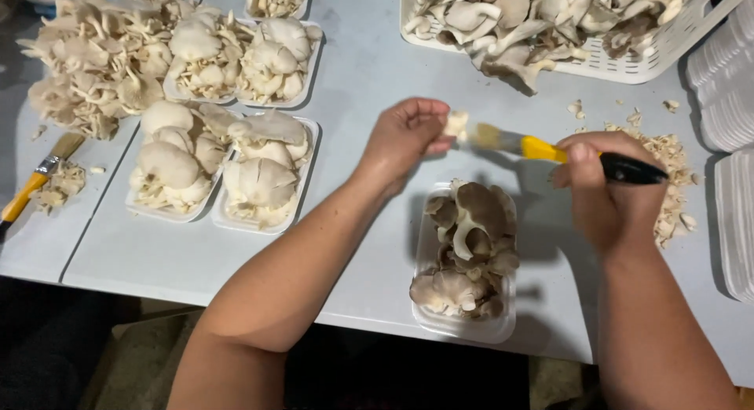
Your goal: The person uses a brush to clean oyster mushrooms, picking them from a basket, brushing off debris, and placing them into a styrofoam container. The person repeats this process for multiple mushrooms, filling one container and then starting a second.
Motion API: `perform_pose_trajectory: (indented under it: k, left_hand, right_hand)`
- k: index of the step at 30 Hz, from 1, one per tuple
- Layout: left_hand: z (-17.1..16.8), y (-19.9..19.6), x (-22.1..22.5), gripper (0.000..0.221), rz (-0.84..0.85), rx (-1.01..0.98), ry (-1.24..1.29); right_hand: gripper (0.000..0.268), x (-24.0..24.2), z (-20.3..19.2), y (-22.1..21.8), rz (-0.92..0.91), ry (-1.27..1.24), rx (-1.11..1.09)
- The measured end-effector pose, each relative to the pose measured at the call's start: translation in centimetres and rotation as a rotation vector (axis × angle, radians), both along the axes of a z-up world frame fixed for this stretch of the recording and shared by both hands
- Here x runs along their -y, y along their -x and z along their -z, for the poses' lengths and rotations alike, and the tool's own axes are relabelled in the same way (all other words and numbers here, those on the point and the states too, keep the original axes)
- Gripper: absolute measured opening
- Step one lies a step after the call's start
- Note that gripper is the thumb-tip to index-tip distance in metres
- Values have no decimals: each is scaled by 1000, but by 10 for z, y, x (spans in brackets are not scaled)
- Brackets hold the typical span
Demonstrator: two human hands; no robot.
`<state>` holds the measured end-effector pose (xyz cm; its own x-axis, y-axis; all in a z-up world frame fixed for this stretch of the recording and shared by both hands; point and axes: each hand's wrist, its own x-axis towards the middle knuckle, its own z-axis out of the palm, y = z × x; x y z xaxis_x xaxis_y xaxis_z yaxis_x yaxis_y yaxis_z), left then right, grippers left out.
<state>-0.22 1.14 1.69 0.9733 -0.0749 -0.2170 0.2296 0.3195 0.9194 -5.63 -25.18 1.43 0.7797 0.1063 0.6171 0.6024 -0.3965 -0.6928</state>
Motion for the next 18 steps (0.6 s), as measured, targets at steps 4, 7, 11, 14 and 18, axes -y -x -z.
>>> perform_pose_trajectory:
  k: [4, 7, 11, 14, 18]
  left_hand:
    - [-29, 10, -22, 14, 120, 165, -279]
    - [-55, 25, -31, 18, 429, 163, -641]
    - [-38, 21, -32, 29, 715, 193, -835]
    - [-33, 18, -36, 25, 901, 243, -804]
    - [-22, 19, -39, 23, 1013, 243, -784]
  right_hand:
    - [31, 9, 2, -4, 162, 60, 88]
    - [27, 8, 4, -6, 151, -3, 78]
    - [22, 8, 9, -8, 97, -3, 83]
    - [21, 17, 17, -14, 129, 20, 102]
    - [28, 22, 19, -16, 110, 18, 104]
